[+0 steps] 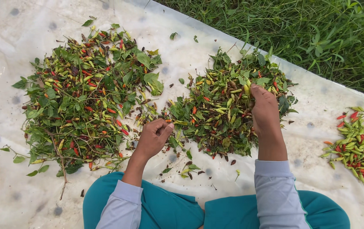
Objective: The person sits on a white plastic sheet outdoors and sorts through piles of harvested chilies mixed with leaves and stems. They pick individual chilies from the mixed piles and place them into a separate pile of sorted chilies on the right side.
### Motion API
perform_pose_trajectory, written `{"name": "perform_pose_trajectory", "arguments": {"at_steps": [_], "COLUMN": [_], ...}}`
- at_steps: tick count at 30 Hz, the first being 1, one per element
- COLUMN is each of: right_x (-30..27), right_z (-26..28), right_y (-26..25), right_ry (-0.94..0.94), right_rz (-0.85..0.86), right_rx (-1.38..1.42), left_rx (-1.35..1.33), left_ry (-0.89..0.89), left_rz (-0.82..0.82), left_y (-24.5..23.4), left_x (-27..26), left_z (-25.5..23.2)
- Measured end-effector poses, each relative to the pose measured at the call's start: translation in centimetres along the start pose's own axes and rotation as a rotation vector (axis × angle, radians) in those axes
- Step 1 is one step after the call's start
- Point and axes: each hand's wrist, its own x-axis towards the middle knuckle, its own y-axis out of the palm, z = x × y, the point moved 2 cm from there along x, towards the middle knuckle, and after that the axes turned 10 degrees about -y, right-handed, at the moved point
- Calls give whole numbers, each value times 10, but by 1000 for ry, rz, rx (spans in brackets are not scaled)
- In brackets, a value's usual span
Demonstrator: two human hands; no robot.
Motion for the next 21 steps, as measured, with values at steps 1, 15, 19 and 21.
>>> {"name": "perform_pose_trajectory", "arguments": {"at_steps": [1, 15, 19, 21], "right_x": [-2, -15, -11, -7], "right_z": [14, 48, 48, 38], "right_y": [-2, -10, -27, -39], "right_ry": [-2, -210, -383, -426], "right_rz": [-8, -12, 117, 69], "right_rx": [-4, -199, -498, -677], "left_rx": [-4, 18, 38, 26], "left_ry": [4, -20, -35, -39], "left_rz": [8, 28, 28, 37], "left_y": [1, -1, 0, -1], "left_x": [1, -1, -2, -2], "left_z": [0, -7, -9, -11]}}
